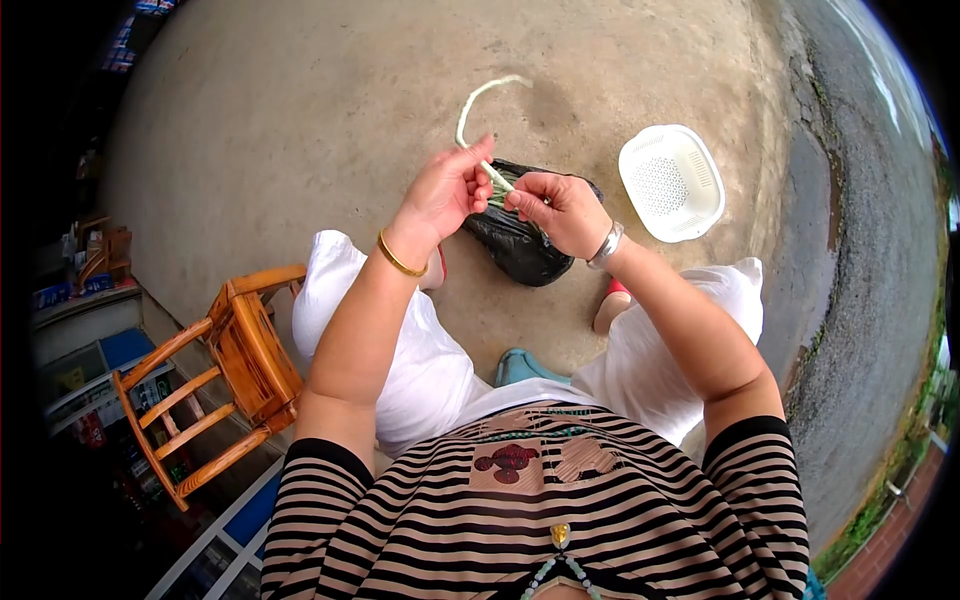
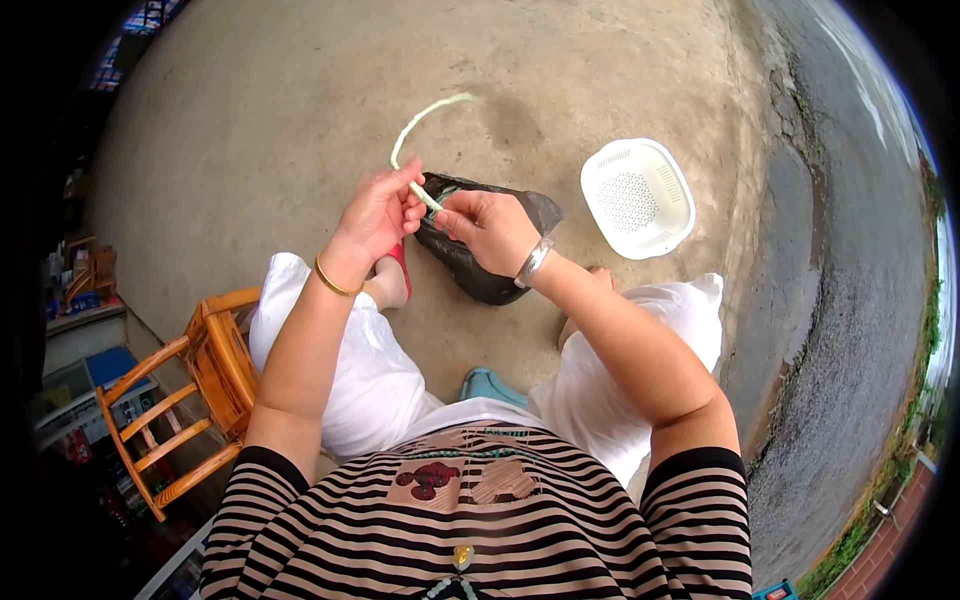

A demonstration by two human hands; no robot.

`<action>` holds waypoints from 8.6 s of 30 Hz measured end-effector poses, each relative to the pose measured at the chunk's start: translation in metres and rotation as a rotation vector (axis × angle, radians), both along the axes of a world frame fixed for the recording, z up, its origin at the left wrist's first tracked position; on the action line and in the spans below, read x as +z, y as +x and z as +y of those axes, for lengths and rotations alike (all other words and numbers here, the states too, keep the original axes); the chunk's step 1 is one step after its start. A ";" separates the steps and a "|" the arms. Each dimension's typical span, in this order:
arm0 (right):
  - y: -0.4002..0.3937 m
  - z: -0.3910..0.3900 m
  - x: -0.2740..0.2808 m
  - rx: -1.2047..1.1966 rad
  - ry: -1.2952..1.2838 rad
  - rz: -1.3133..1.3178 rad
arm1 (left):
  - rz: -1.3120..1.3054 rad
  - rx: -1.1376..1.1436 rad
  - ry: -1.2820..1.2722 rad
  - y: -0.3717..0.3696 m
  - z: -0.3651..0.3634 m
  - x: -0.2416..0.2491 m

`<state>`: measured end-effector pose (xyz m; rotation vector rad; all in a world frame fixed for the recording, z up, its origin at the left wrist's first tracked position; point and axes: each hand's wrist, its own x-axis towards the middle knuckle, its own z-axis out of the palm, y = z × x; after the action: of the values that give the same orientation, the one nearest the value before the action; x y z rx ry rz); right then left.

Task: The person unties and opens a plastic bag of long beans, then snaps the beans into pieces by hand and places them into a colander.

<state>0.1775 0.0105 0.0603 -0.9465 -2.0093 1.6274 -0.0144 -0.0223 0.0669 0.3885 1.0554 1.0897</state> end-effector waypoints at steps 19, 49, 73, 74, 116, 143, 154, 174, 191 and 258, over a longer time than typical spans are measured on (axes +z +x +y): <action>0.011 0.013 0.018 0.191 0.674 0.206 | -0.324 -0.273 -0.018 -0.002 -0.009 0.006; 0.049 0.044 0.017 0.048 0.535 -0.245 | -0.107 -0.535 0.020 0.003 -0.024 0.018; 0.014 0.007 -0.204 0.177 0.088 -0.753 | 0.295 -0.177 0.185 0.001 -0.013 0.021; 0.012 0.003 -0.215 0.185 0.107 -0.794 | 0.305 -0.184 0.184 0.000 -0.014 0.021; 0.002 0.001 -0.014 0.059 0.509 -0.169 | 0.485 -0.149 0.145 0.041 -0.032 -0.028; 0.017 0.008 -0.009 0.005 0.778 -0.109 | -0.275 0.016 -0.123 0.032 -0.006 -0.028; 0.024 0.021 0.006 -0.396 0.310 0.301 | -0.402 0.074 -0.074 0.028 -0.006 -0.015; 0.041 0.020 0.001 0.019 -0.333 0.209 | -0.239 -0.209 0.013 0.036 -0.014 -0.011; 0.052 0.020 -0.022 0.112 -0.030 -0.198 | -0.122 -0.306 0.182 0.024 -0.021 0.018; 0.038 0.014 -0.030 -0.176 -0.927 0.291 | 0.531 0.037 0.519 0.067 -0.016 -0.030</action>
<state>0.2159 0.0244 0.0301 -1.0303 -0.9018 2.4453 0.0524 -0.0386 0.0365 1.1244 1.2311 1.3282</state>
